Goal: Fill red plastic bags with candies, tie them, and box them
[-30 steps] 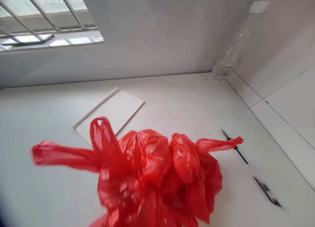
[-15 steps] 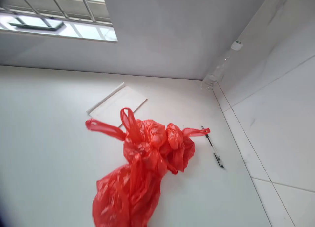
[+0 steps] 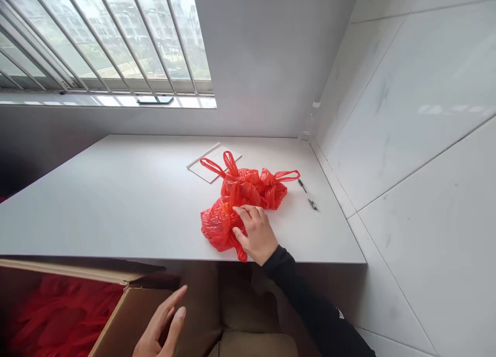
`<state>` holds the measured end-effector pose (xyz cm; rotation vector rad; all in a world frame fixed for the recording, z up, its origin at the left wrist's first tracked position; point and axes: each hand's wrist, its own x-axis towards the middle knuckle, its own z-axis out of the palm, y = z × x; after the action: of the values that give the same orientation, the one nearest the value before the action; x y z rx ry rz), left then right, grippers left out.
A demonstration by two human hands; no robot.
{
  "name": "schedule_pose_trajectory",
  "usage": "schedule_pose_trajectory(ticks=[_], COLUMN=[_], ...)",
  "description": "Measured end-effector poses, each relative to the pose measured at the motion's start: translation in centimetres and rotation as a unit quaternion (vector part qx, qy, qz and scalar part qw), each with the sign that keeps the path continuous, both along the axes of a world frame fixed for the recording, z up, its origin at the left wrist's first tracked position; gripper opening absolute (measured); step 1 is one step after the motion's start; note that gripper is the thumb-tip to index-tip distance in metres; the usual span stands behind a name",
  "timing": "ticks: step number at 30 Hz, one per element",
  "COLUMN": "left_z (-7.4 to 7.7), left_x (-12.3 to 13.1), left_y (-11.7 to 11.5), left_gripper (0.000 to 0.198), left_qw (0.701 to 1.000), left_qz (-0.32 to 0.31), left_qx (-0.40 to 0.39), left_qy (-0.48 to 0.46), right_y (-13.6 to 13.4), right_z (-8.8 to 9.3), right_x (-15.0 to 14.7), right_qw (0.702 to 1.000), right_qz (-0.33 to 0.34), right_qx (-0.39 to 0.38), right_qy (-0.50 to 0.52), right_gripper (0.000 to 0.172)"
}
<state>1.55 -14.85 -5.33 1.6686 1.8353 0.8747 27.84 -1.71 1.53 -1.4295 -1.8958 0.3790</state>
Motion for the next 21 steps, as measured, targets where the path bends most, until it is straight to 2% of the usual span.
schedule_pose_trajectory(ticks=[3,5,7,9,12,14,15,18,19,21], left_z=[3.6,5.0,5.1,4.2,3.6,4.3,4.8,6.1,6.2,6.3], left_x=[4.2,6.3,7.0,6.1,3.8,3.2,3.5,5.4,6.0,6.3], left_y=[4.4,8.0,11.2,13.1,13.5,12.9,12.5,12.1,12.3,12.8], left_gripper=[0.037,0.040,0.024,0.011,0.019,0.019,0.023,0.052,0.051,0.032], left_qw=[0.984,0.965,0.960,0.963,0.971,0.974,0.973,0.956,0.944,0.925], left_qz=[-0.035,-0.063,-0.080,-0.068,0.000,0.036,0.032,-0.055,-0.094,-0.137], left_qx=[0.172,0.246,0.259,0.251,0.232,0.220,0.224,0.279,0.302,0.332], left_qy=[0.017,0.064,0.076,0.072,0.058,0.042,0.035,0.067,0.092,0.122], right_y=[1.0,0.8,0.4,-0.1,-0.9,-1.5,-1.8,-2.1,-2.0,-1.6], right_z=[-1.2,-1.4,-1.1,-0.9,-1.0,-1.0,-0.8,0.0,0.3,0.6], right_x=[-1.2,-1.4,-0.8,0.5,3.0,3.7,3.6,2.0,1.5,0.8], right_qw=[1.000,0.999,1.000,1.000,0.995,0.988,0.986,0.995,0.998,0.999], right_qz=[0.009,0.019,0.023,0.000,-0.086,-0.138,-0.146,-0.085,-0.050,-0.003], right_qx=[-0.008,-0.003,0.002,0.003,0.002,0.007,0.015,0.042,0.046,0.034], right_qy=[-0.028,-0.029,-0.018,0.005,0.049,0.069,0.074,0.037,0.014,-0.005], right_gripper=[0.022,0.012,0.011,0.010,0.016,0.020,0.023,0.043,0.047,0.034])
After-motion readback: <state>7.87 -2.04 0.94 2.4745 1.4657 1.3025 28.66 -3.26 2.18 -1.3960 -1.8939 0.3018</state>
